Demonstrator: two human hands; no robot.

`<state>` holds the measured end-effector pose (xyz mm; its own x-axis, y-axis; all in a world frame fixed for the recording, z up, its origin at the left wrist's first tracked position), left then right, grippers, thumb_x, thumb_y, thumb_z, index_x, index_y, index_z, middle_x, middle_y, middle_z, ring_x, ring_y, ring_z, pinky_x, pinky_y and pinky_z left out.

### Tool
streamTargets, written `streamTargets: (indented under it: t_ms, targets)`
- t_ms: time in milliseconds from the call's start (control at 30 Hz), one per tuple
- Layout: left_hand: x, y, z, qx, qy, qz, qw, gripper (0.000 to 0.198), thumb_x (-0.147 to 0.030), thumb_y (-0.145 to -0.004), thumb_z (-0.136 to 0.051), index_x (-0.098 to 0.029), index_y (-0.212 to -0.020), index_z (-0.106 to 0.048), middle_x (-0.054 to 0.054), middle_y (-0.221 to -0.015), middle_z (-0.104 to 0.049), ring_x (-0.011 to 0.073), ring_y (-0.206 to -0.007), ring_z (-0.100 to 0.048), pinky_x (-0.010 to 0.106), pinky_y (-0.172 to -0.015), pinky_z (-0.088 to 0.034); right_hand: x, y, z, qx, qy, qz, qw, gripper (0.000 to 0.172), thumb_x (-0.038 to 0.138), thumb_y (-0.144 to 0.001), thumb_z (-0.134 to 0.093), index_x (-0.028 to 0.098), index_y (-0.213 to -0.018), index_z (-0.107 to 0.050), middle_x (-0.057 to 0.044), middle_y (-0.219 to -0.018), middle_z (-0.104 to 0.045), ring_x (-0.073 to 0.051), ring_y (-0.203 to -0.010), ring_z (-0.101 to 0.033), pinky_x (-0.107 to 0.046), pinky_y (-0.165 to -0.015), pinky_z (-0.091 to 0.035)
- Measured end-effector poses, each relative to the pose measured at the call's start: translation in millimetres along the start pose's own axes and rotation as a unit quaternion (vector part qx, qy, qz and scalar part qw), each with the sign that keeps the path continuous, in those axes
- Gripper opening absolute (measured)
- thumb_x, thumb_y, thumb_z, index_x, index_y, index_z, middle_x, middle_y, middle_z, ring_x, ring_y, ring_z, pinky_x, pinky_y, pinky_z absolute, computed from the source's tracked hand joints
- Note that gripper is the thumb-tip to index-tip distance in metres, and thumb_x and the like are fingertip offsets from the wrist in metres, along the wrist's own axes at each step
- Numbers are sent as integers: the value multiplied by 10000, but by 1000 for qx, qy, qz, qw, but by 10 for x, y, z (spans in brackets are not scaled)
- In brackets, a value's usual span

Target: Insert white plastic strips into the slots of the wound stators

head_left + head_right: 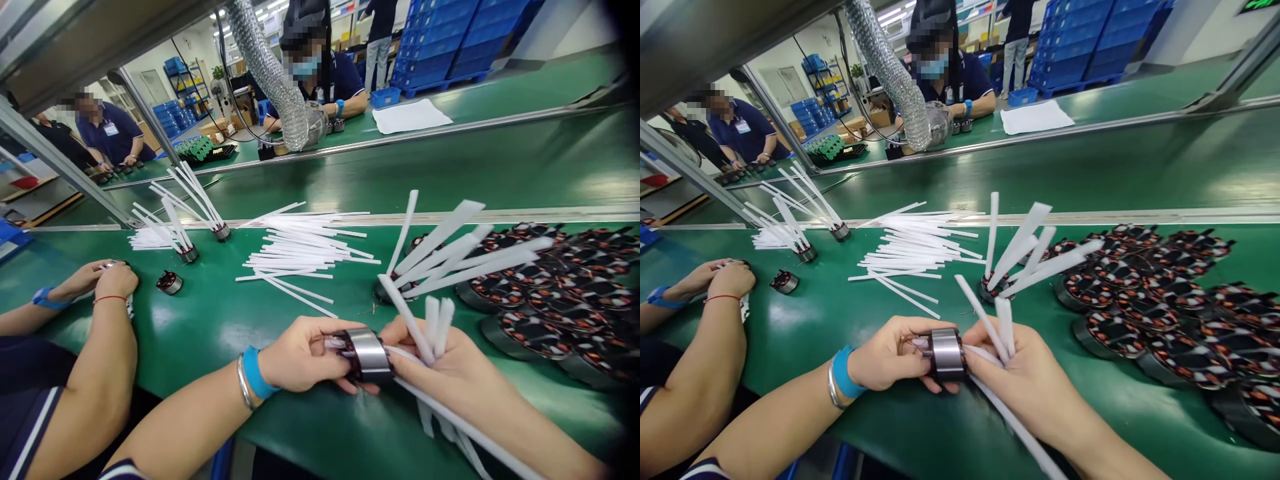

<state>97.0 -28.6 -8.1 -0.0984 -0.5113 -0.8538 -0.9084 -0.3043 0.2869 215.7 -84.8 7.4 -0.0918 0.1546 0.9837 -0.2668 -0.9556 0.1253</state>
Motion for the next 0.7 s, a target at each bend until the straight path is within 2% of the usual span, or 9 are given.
streamTargets:
  t_ms: [167, 267, 333, 400, 533, 600, 700]
  targets:
    - [-5, 5, 35, -66, -75, -27, 995, 603, -305, -697, -686, -111, -1248, -534, 110, -863, -681, 164, -665, -668, 231, -577, -520, -102, 4, -74, 16, -45, -55, 997, 260, 424, -607, -734, 204, -645, -599, -6, -545, -588, -172, -530, -559, -264, -533, -481]
    - [-65, 14, 47, -82, -108, -53, 989, 521, -267, -707, -645, -96, -1196, -587, 126, -964, -676, 176, -784, -651, 257, -680, -520, -164, 12, -41, -1, -23, -70, 997, 271, 432, -606, -729, 204, -643, -587, 25, -517, -511, -134, -478, -468, -233, -450, -396]
    - [-99, 25, 65, -92, -133, -67, 985, 457, -212, -699, -617, -80, -1136, -629, 129, -998, -672, 185, -857, -634, 260, -742, -508, -211, 5, -48, 22, 10, -72, 997, 260, 432, -627, -709, 206, -672, -589, 21, -542, -505, -136, -484, -459, -231, -424, -365]
    - [-109, 32, 74, -94, -144, -72, 982, 425, -172, -695, -586, -76, -1104, -646, 122, -970, -677, 179, -853, -630, 257, -750, -504, -227, -9, -46, 34, 31, -60, 997, 234, 423, -656, -677, 211, -709, -595, -6, -624, -561, -163, -541, -517, -245, -446, -404]
    - [-102, 34, 68, -88, -148, -80, 982, 368, -118, -683, -562, -85, -1035, -663, 83, -831, -679, 137, -727, -623, 222, -669, -502, -153, -27, -4, -5, 78, -9, 997, 178, 379, -657, -658, 210, -686, -610, -49, -843, -641, -217, -713, -612, -287, -601, -512]
    - [-120, 36, 75, -98, -163, -95, 977, 334, -84, -655, -565, -77, -970, -675, 70, -788, -669, 119, -690, -604, 199, -637, -491, -105, -20, -12, -12, 91, 14, 996, 170, 368, -653, -661, 203, -657, -621, -66, -876, -650, -240, -767, -624, -317, -684, -524]
    - [-123, 32, 80, -106, -157, -96, 977, 309, -52, -621, -563, -70, -904, -687, 57, -749, -657, 97, -646, -577, 176, -605, -473, -39, 0, -51, 2, 99, 36, 994, 198, 375, -679, -650, 204, -595, -595, -76, -844, -643, -246, -769, -621, -333, -698, -516]
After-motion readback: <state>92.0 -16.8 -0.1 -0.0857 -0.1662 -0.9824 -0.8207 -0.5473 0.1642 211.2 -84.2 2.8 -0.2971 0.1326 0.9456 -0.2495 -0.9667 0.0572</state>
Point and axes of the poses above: each hand's wrist, its own y-axis away from the middle knuckle, its own z-axis out of the back of the hand, x = y × z, the point moved 7 cm from there along -y, towards the middle knuckle
